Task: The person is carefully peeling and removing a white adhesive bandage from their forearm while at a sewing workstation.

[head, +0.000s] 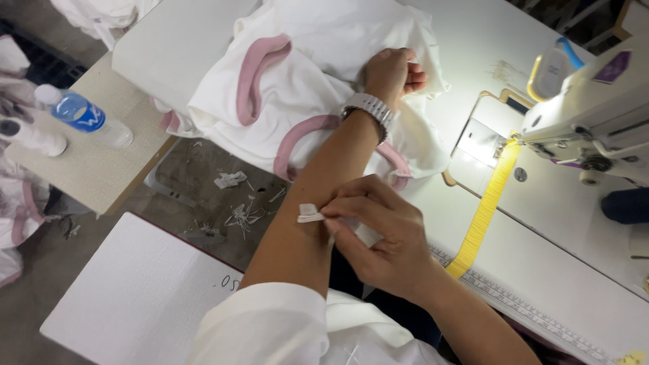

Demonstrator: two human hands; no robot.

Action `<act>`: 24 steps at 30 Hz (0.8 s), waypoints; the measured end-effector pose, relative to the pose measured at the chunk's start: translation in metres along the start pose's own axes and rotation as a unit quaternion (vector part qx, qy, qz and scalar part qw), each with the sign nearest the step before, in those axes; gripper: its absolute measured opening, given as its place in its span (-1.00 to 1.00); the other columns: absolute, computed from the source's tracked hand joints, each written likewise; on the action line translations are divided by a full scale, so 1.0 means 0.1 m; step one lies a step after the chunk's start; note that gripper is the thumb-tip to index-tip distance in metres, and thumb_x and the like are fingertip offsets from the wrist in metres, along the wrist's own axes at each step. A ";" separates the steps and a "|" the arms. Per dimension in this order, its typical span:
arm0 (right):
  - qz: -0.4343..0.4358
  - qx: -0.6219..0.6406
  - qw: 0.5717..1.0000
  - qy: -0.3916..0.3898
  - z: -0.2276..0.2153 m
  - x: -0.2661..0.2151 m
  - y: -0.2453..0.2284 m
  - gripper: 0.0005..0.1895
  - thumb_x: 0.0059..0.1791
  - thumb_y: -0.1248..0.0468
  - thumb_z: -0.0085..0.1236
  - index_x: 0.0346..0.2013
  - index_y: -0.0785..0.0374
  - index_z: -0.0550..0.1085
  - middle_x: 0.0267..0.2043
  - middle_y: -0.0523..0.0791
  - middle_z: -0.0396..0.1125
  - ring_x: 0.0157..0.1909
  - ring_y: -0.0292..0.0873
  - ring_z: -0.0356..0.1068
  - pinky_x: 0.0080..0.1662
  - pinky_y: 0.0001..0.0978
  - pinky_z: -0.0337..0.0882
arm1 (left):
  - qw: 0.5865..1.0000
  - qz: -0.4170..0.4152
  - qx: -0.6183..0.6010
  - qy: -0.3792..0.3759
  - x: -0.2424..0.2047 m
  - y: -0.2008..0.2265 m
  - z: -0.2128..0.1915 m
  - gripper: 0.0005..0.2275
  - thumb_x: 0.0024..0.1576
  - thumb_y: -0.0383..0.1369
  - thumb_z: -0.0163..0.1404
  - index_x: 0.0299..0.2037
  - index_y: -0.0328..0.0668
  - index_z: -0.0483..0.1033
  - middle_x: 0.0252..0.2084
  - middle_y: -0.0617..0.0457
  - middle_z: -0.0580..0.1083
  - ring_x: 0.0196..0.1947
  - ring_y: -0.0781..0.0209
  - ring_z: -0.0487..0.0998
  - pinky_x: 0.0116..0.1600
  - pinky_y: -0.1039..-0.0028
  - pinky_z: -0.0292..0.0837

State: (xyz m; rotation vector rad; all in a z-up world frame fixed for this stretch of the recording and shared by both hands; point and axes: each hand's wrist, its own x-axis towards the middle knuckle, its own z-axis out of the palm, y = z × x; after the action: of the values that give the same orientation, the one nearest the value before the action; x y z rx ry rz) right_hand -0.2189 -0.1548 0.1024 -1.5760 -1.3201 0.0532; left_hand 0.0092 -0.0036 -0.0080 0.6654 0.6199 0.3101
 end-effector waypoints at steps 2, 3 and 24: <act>-0.011 -0.019 1.000 0.016 -0.01 -0.04 -0.01 -0.89 0.03 0.38 0.11 -0.20 0.36 0.54 -0.18 0.05 0.41 -0.20 -0.09 0.49 -0.08 -0.37 0.50 | 1.000 0.003 -0.004 -0.022 0.07 -0.05 -0.02 -0.89 0.07 -0.49 -0.03 -0.26 -0.39 0.41 -0.51 -0.18 0.44 -0.57 -0.05 0.53 -0.30 0.12 0.64; -0.022 -0.019 1.000 0.011 -0.02 -0.08 -0.01 -0.80 0.05 0.29 0.07 -0.10 0.33 0.51 -0.11 0.06 0.38 -0.14 -0.05 0.50 -0.03 -0.31 0.52 | 0.998 0.006 -0.048 -0.033 0.09 -0.06 -0.05 -0.92 0.04 -0.53 -0.02 -0.35 -0.32 0.32 -0.56 -0.14 0.35 -0.61 0.01 0.43 -0.39 0.18 0.52; -0.064 -0.310 0.938 0.142 -0.59 -0.47 0.10 -0.58 0.17 0.17 -0.29 0.19 0.17 0.45 0.23 0.14 0.26 0.18 0.21 0.26 0.28 0.22 0.32 | 0.993 -0.041 0.114 -0.011 0.50 -0.49 1.36 -0.84 0.02 -0.39 0.01 -0.23 -0.22 0.54 -0.35 -0.02 0.42 -0.62 0.29 0.22 -0.55 0.58 0.07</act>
State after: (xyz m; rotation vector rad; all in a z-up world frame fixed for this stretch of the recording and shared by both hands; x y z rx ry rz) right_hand -0.1952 -0.2267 0.0969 -1.9164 -1.2664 -0.7100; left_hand 0.1367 -0.0829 0.0216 0.8588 0.6648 0.1569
